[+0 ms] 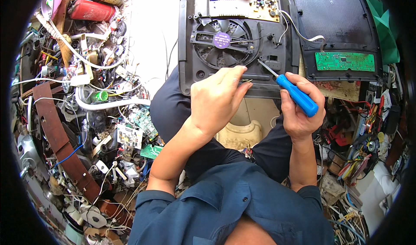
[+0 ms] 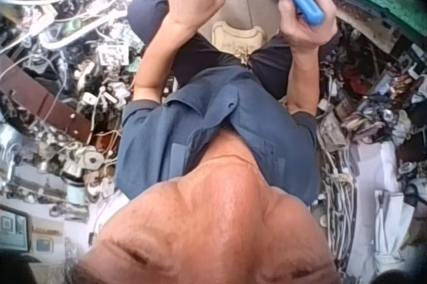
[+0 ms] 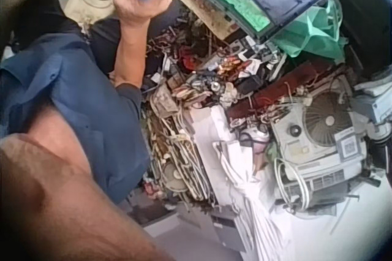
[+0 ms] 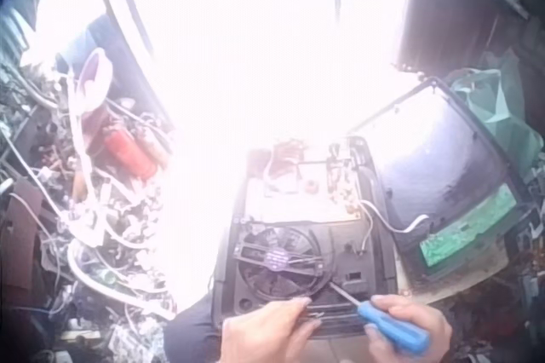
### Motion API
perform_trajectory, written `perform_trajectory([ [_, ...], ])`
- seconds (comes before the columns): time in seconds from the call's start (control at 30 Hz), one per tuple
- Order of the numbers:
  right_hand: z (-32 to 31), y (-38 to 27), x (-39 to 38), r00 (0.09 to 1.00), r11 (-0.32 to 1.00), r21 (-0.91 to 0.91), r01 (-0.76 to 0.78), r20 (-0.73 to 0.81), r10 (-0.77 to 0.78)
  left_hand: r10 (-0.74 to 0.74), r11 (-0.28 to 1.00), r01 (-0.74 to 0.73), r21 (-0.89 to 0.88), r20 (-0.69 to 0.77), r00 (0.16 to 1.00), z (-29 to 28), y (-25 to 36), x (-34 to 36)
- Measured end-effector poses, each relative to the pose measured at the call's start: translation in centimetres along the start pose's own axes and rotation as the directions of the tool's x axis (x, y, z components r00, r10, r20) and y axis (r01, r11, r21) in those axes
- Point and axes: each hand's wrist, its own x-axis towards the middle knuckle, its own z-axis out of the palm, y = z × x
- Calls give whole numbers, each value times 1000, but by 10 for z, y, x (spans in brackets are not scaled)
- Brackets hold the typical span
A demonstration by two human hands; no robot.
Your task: The person disassembles a portable induction cooktop, removes the internal fan and heating coil, and then reassembles the unit. They use a screwdriver to remove screws, detach components, and reconnect wires before closing the casing.
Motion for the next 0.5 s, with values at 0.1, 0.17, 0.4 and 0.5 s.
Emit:
perform_trajectory([
  [0.1,-4,-2,0,1000,1000,-4,7,12,-7,-19,999,17,43,47,999,9,6,8],
  [0.17,-8,-7,1,999,1000,12,23,25,-23,-53,998,51,47,48,997,17,9,10],
  [0.4,-22,-28,1,998,997,70,-17,66,12,-98,993,98,-64,-4,995,27,11,18],
  [0.5,-22,-30,1,998,992,119,-31,60,24,-103,978,98,-184,-20,994,27,8,18],
])
